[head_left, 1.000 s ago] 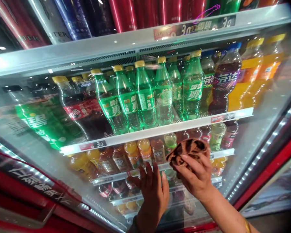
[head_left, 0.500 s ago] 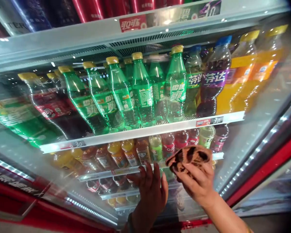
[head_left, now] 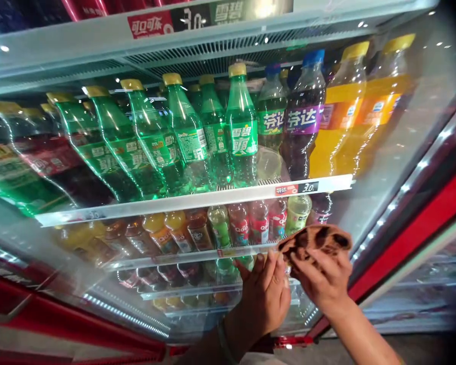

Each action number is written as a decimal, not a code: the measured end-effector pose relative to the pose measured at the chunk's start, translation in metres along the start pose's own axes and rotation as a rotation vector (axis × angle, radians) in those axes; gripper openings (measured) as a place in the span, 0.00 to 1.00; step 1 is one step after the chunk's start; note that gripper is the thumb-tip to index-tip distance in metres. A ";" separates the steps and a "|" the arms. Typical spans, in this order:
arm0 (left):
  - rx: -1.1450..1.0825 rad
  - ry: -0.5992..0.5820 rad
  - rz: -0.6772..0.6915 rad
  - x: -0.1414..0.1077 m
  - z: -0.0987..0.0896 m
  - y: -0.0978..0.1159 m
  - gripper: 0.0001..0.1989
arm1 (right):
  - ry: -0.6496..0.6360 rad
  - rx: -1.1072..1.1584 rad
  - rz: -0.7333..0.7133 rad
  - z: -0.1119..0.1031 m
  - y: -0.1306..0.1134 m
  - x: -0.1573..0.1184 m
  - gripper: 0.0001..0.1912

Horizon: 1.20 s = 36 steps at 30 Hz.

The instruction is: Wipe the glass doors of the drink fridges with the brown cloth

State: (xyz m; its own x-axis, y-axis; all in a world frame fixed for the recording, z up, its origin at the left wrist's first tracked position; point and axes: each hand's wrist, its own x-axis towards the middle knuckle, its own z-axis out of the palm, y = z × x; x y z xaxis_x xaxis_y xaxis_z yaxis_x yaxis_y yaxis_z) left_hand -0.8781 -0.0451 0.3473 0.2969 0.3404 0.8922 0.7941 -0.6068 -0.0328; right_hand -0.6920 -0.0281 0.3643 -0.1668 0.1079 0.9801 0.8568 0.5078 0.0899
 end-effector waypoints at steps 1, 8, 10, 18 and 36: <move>0.002 -0.003 0.007 0.003 0.001 0.003 0.24 | 0.023 -0.043 0.017 -0.007 0.015 0.000 0.21; 0.044 -0.029 0.069 0.002 0.019 0.016 0.26 | 0.011 -0.178 0.210 -0.023 0.022 -0.056 0.30; 0.060 -0.034 0.078 -0.003 0.027 0.019 0.26 | -0.057 -0.128 0.165 -0.016 0.007 -0.065 0.21; 0.130 -0.038 0.059 -0.018 0.035 0.022 0.25 | -0.071 -0.063 0.002 -0.033 0.059 -0.050 0.28; 0.176 -0.115 0.039 -0.037 0.022 0.007 0.26 | 0.044 -0.072 -0.015 -0.031 0.068 -0.065 0.38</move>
State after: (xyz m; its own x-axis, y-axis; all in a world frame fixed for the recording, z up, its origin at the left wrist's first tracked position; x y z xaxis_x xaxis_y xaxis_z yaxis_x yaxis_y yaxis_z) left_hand -0.8717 -0.0460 0.3037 0.3797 0.4055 0.8315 0.8585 -0.4894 -0.1533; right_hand -0.6075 -0.0271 0.3124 -0.1593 0.0626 0.9852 0.8874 0.4464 0.1152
